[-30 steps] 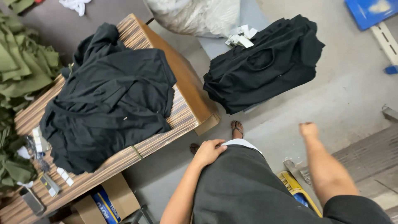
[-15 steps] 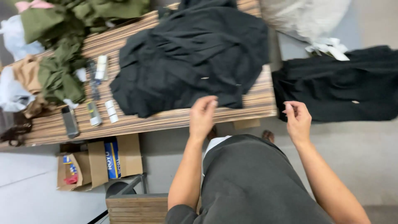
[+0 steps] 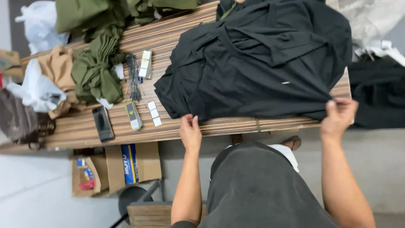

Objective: The person attaches tags to black shirts by threading a string through the collar and securing it with a plastic fastener. The person then folds the shirts and places them on a pile. The person also handles stacks of tags and fasteners on the table.

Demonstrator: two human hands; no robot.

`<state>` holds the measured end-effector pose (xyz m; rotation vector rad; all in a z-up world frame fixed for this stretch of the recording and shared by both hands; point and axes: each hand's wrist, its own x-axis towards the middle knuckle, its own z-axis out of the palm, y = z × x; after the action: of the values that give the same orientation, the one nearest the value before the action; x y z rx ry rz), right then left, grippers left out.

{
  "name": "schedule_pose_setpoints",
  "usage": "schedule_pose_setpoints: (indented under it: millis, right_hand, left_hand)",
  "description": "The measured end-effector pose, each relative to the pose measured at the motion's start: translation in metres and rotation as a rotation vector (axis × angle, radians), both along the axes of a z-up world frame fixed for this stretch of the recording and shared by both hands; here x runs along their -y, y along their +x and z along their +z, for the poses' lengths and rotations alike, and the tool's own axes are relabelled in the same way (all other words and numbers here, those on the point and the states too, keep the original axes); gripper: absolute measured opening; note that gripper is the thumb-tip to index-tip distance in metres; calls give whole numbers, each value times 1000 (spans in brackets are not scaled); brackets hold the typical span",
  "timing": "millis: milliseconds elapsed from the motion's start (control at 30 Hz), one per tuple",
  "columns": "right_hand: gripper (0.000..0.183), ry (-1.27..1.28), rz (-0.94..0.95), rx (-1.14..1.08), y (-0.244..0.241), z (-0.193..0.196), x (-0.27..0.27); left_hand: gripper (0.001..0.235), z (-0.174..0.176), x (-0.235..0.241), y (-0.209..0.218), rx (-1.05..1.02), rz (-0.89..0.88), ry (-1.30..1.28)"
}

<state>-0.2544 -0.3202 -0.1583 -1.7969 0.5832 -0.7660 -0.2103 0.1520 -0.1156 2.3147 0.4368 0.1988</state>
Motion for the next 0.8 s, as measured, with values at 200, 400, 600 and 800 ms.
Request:
schedule_pose_setpoints:
  millis: [200,400,600,800]
  right_hand:
    - [33,-238,-69,-383,-27,38,-7]
    - [44,-703,383,-72,47,93,-54]
    - [20,-943,390,-167,130,53,-34]
    - [23,-897,482,-22,118,97,-25]
  left_hand:
    - [18,77,-39,-8,-528,-117,8]
    - [19,103,2,39,367,-354,95]
    - [41,82,60,144,562,-556,353]
    - [19,56,64,160,504,-502,334]
